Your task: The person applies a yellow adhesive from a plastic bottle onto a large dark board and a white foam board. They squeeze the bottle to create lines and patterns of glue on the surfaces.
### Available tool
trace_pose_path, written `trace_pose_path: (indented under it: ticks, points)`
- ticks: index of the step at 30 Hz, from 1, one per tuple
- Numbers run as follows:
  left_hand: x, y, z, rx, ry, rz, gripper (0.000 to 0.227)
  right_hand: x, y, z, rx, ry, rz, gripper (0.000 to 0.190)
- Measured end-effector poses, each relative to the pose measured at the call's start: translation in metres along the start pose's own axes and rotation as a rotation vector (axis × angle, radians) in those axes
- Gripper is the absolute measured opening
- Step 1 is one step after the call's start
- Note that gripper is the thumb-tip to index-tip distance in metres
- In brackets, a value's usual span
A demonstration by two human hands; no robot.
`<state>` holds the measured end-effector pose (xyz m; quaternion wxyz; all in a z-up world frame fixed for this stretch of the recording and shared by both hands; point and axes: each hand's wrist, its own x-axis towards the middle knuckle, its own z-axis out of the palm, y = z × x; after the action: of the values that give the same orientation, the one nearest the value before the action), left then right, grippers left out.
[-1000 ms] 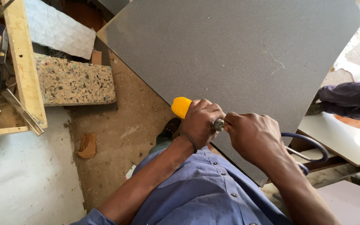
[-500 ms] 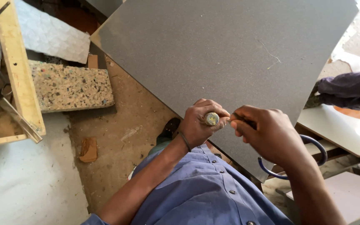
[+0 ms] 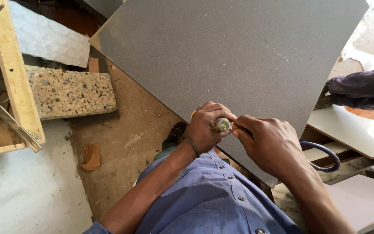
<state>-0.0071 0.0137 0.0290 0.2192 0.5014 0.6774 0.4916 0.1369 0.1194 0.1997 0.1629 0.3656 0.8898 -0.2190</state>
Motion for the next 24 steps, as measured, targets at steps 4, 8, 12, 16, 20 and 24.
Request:
trace_pose_path:
  ticks: [4,8,12,16,20,24]
  points:
    - [-0.001,-0.005,0.000,0.062,-0.025,0.006,0.036,0.000,-0.003,0.004,-0.030,-0.003,-0.010,0.020]
    - [0.000,-0.005,0.001,0.097,-0.039,0.030,0.040,-0.002,-0.004,0.007,-0.074,0.025,-0.039,0.020]
    - [0.000,-0.003,-0.002,0.160,-0.088,0.040,0.042,-0.004,-0.005,0.009,-0.083,0.012,-0.024,0.021]
    - [-0.001,-0.009,0.003,0.232,-0.091,0.076,0.040,-0.005,-0.010,0.013,-0.134,-0.017,0.038,0.022]
    - [-0.001,-0.015,0.008,0.347,-0.112,0.129,0.040,-0.003,-0.005,0.028,-0.193,0.000,0.053,0.021]
    - [-0.004,-0.026,0.019,0.475,-0.124,0.155,0.033,0.000,-0.001,0.046,-0.194,0.019,0.054,0.027]
